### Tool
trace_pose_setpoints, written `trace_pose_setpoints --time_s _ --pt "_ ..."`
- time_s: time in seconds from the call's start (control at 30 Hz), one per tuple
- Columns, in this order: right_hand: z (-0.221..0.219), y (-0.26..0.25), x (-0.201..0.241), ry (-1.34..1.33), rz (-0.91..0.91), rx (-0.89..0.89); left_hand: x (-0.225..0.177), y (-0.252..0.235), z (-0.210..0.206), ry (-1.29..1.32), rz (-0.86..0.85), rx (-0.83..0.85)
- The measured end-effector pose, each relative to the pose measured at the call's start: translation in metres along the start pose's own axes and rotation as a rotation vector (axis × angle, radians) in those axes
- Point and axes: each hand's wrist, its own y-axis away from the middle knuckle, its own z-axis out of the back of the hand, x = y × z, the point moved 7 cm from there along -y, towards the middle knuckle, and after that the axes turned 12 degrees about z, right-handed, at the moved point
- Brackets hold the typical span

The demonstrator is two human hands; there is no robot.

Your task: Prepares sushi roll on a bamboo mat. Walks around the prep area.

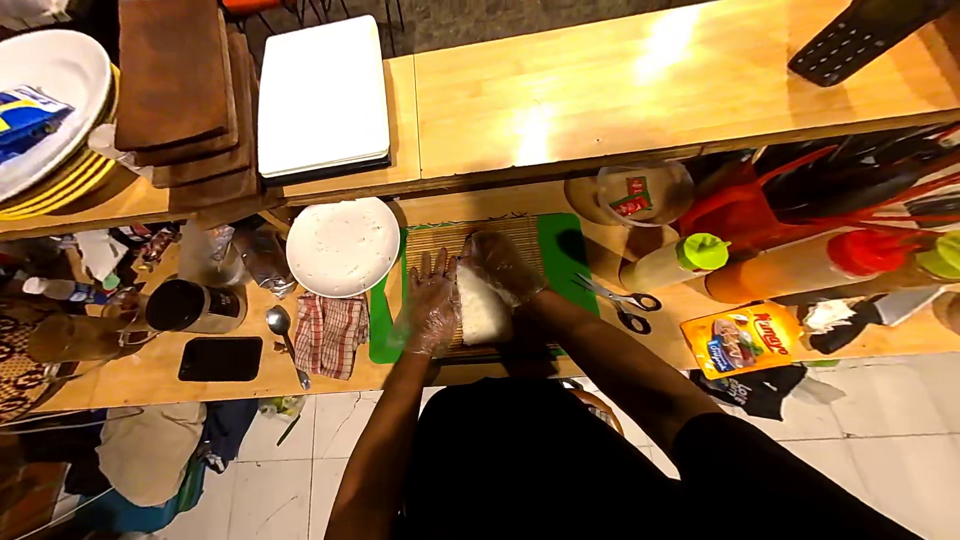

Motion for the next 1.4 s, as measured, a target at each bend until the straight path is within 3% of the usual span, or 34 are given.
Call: trace_pose_setpoints --time_s 0.2,0.33,0.73,0.83,1.03,1.27,1.4 --pt "0.012 -0.004 -0.023 -0.221 -0.036 -0.046 0.000 0.002 0.001 0.033 -0.021 -0.038" --pt "0.017 -0.006 -0.019 -0.048 0.040 0.038 0.002 0.002 -0.003 0.022 -0.004 -0.013" --pt "0.004 0.001 -0.016 -0.223 -0.002 0.008 0.002 0.003 -0.002 0.047 -0.004 -0.026" --pt "-0.002 -0.002 -0.014 -0.117 0.038 0.000 0.001 0.002 -0.002 0.041 -0.003 -0.022" --pt "0.010 -0.015 -0.025 -0.198 0.028 0.024 0.000 0.001 0.001 0.040 0.001 -0.028" --pt "-0.003 -0.013 -0.022 0.036 0.085 0.117 0.001 0.004 -0.001 0.083 -0.017 -0.036" --pt "0.006 -0.015 -0.022 -0.054 0.077 0.094 0.001 0.001 -0.001 0.047 -0.017 -0.032"
